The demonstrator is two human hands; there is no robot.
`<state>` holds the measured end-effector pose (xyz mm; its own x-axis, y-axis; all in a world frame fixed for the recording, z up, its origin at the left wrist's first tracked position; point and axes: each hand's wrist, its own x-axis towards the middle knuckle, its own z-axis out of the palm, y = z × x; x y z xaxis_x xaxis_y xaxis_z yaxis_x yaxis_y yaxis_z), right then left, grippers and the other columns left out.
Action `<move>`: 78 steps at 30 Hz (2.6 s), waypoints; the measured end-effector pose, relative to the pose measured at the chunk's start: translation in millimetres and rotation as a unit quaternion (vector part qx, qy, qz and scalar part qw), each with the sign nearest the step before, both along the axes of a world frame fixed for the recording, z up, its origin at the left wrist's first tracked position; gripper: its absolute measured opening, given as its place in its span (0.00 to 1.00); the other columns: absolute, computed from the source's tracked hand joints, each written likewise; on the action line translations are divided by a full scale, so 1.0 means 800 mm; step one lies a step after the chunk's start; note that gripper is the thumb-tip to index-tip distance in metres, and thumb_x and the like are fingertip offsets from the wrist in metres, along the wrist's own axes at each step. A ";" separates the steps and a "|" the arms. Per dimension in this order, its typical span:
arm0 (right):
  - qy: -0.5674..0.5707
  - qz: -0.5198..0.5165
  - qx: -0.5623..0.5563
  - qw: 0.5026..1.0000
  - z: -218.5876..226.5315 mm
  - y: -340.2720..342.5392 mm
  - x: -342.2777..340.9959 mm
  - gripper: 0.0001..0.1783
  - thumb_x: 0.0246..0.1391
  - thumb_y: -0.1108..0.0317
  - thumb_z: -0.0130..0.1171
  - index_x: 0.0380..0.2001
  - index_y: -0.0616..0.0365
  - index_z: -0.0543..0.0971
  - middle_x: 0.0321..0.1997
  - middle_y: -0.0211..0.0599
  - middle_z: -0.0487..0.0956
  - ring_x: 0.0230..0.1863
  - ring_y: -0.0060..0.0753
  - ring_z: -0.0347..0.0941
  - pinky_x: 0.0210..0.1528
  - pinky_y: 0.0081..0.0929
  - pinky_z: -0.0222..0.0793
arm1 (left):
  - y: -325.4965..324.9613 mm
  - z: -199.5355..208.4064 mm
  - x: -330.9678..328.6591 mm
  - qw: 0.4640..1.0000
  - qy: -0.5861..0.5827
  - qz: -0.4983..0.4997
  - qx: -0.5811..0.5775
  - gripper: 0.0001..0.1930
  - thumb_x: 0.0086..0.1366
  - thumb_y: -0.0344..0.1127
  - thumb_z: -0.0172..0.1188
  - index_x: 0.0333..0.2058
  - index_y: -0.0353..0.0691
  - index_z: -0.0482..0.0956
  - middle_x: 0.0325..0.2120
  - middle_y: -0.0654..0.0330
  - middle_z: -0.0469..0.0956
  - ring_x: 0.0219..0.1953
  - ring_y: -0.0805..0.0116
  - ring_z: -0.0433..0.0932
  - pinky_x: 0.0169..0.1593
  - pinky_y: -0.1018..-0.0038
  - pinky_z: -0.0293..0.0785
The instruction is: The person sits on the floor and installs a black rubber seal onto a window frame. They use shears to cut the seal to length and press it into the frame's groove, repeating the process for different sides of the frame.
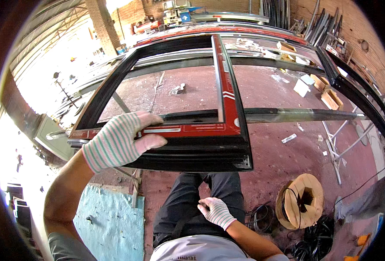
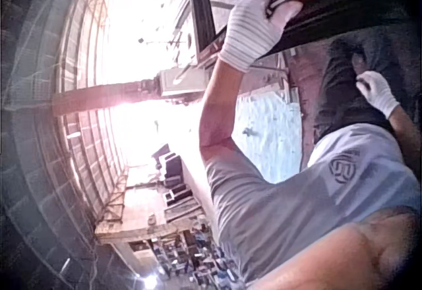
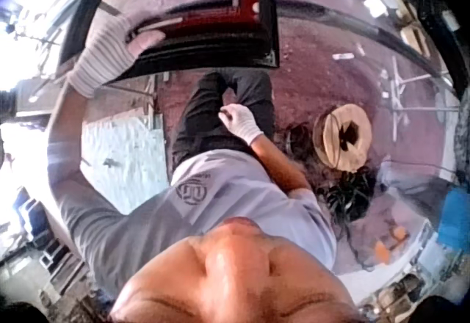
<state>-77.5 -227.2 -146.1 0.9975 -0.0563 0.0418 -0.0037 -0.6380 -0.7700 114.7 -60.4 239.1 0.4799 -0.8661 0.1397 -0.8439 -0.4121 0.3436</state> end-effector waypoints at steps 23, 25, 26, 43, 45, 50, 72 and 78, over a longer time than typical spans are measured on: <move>-0.015 -0.012 -0.007 1.000 -0.005 0.005 0.001 0.17 0.59 0.55 0.63 0.42 0.57 0.86 0.39 0.46 0.86 0.45 0.50 0.81 0.51 0.43 0.76 | 0.039 -0.001 0.015 0.998 -0.021 0.044 0.031 0.24 0.65 0.45 0.66 0.53 0.34 0.78 0.39 0.48 0.82 0.44 0.52 0.83 0.52 0.63 0.76; -0.012 -0.019 -0.007 1.000 -0.007 0.003 -0.001 0.17 0.59 0.55 0.63 0.42 0.58 0.86 0.39 0.46 0.86 0.45 0.50 0.82 0.51 0.43 0.76 | 0.044 -0.002 0.020 0.999 -0.006 0.032 0.016 0.23 0.65 0.44 0.66 0.53 0.34 0.78 0.40 0.48 0.83 0.45 0.53 0.83 0.52 0.63 0.77; -0.004 -0.020 -0.009 1.000 -0.008 0.000 -0.001 0.18 0.59 0.55 0.63 0.42 0.57 0.86 0.40 0.45 0.86 0.45 0.50 0.82 0.51 0.42 0.76 | 0.047 -0.005 0.023 1.000 -0.003 0.026 0.006 0.23 0.65 0.43 0.66 0.53 0.34 0.78 0.40 0.48 0.83 0.45 0.54 0.83 0.52 0.64 0.77; -0.040 0.005 0.002 0.999 -0.013 -0.001 -0.001 0.18 0.59 0.53 0.61 0.39 0.56 0.86 0.39 0.47 0.85 0.43 0.52 0.82 0.49 0.45 0.77 | 0.067 0.005 0.031 0.999 -0.011 0.026 -0.016 0.23 0.57 0.35 0.64 0.52 0.33 0.79 0.42 0.47 0.82 0.47 0.50 0.82 0.54 0.63 0.75; -0.058 -0.007 -0.022 0.998 0.008 0.000 -0.003 0.18 0.59 0.53 0.60 0.38 0.56 0.86 0.38 0.49 0.85 0.42 0.54 0.82 0.47 0.46 0.77 | 0.071 0.006 0.025 0.997 -0.022 0.068 0.024 0.25 0.54 0.33 0.63 0.52 0.33 0.79 0.41 0.45 0.82 0.46 0.48 0.81 0.56 0.62 0.74; -0.033 0.013 -0.010 0.999 -0.003 0.002 -0.002 0.19 0.63 0.52 0.57 0.40 0.58 0.85 0.40 0.48 0.85 0.45 0.53 0.81 0.50 0.47 0.76 | 0.106 -0.023 0.023 0.981 -0.157 0.111 0.006 0.22 0.57 0.33 0.60 0.52 0.37 0.79 0.47 0.47 0.78 0.54 0.48 0.75 0.60 0.60 0.70; -0.023 0.000 0.008 1.000 0.003 -0.004 -0.014 0.19 0.63 0.53 0.59 0.41 0.59 0.85 0.39 0.49 0.84 0.44 0.55 0.81 0.49 0.48 0.75 | 0.149 -0.042 0.066 0.984 -0.114 0.106 -0.086 0.22 0.52 0.41 0.57 0.43 0.33 0.78 0.31 0.53 0.71 0.37 0.56 0.73 0.46 0.65 0.70; -0.031 -0.006 0.005 0.999 0.002 -0.002 -0.013 0.19 0.63 0.53 0.59 0.41 0.59 0.85 0.39 0.49 0.84 0.44 0.55 0.80 0.50 0.47 0.75 | 0.143 -0.037 0.062 0.987 -0.092 0.105 -0.078 0.23 0.58 0.49 0.59 0.43 0.33 0.78 0.32 0.54 0.71 0.38 0.59 0.73 0.45 0.66 0.68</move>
